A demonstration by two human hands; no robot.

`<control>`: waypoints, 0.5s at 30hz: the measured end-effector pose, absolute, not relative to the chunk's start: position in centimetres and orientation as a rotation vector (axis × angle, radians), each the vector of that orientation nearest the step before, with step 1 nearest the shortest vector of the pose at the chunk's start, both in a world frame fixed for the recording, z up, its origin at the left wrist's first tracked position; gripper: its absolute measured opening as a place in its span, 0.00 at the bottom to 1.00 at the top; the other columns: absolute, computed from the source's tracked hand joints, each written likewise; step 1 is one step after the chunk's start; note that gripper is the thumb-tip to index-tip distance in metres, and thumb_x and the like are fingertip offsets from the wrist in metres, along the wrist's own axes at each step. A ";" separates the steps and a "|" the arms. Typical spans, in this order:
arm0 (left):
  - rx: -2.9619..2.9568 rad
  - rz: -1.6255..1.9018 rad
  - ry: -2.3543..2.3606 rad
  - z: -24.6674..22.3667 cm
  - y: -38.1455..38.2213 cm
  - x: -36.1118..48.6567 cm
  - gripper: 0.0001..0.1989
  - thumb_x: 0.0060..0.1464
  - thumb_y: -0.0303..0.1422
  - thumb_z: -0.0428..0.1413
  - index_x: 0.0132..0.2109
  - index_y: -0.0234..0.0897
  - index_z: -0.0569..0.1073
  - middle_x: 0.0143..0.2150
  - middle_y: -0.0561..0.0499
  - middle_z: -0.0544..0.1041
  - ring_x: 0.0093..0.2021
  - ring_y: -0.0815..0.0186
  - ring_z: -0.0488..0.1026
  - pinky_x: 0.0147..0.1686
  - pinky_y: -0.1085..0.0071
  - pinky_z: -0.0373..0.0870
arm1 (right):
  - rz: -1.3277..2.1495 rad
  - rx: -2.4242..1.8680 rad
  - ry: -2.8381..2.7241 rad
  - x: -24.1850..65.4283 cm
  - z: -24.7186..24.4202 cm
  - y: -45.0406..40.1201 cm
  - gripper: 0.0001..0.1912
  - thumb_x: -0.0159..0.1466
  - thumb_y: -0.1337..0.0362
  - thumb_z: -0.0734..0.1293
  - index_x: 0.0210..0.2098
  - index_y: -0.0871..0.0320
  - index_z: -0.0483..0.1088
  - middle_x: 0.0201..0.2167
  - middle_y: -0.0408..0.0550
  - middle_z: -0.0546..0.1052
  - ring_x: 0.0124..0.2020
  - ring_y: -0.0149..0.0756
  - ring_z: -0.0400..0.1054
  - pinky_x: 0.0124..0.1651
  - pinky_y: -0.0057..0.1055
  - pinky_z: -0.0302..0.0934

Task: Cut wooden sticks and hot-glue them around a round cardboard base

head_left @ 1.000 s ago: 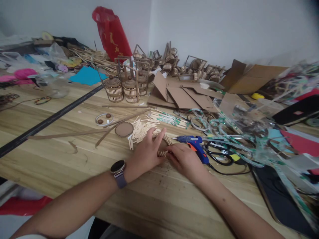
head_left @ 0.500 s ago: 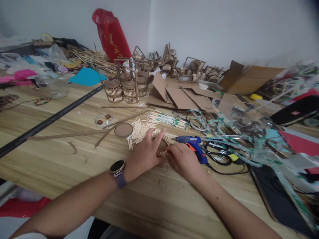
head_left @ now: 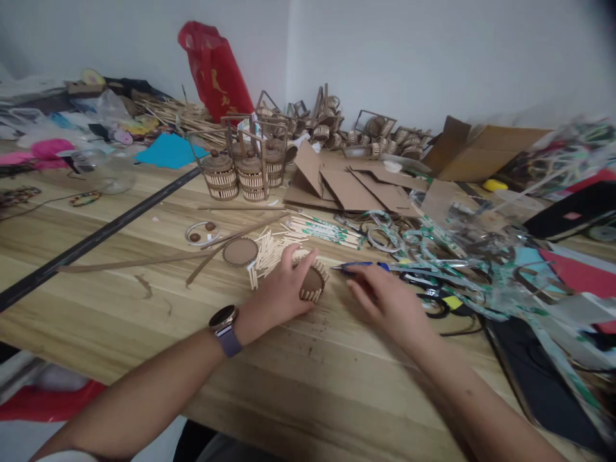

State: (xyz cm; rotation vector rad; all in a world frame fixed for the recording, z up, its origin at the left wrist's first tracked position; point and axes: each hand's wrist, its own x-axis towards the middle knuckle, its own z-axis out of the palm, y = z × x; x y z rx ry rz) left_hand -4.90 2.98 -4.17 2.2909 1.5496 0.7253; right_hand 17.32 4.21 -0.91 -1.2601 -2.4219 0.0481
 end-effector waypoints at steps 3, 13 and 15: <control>2.249 0.745 1.583 -3.9 2.7 -4.7 0.54 0.38 0.31 0.69 0.67 0.47 0.47 0.68 0.38 0.42 0.64 0.42 0.57 0.56 0.50 0.66 | -0.048 -1.591 -2.325 19.8 -1.1 4.8 0.15 0.67 0.57 0.58 0.39 0.59 0.72 0.36 0.56 0.76 0.37 0.47 0.72 0.36 0.37 0.63; 2.246 0.725 1.784 -3.9 2.1 -3.4 0.51 0.42 0.32 0.65 0.67 0.49 0.45 0.68 0.38 0.42 0.59 0.44 0.64 0.48 0.54 0.72 | 0.045 -1.894 -2.260 22.1 -3.8 5.3 0.17 0.63 0.55 0.64 0.42 0.62 0.73 0.35 0.60 0.79 0.33 0.49 0.74 0.32 0.36 0.63; 2.241 0.732 1.794 -4.0 2.1 -3.3 0.50 0.43 0.31 0.65 0.67 0.49 0.45 0.68 0.38 0.42 0.57 0.45 0.67 0.46 0.55 0.73 | 0.113 -1.868 -2.221 22.2 -3.7 5.5 0.17 0.63 0.55 0.64 0.43 0.63 0.74 0.37 0.61 0.79 0.35 0.50 0.74 0.35 0.37 0.64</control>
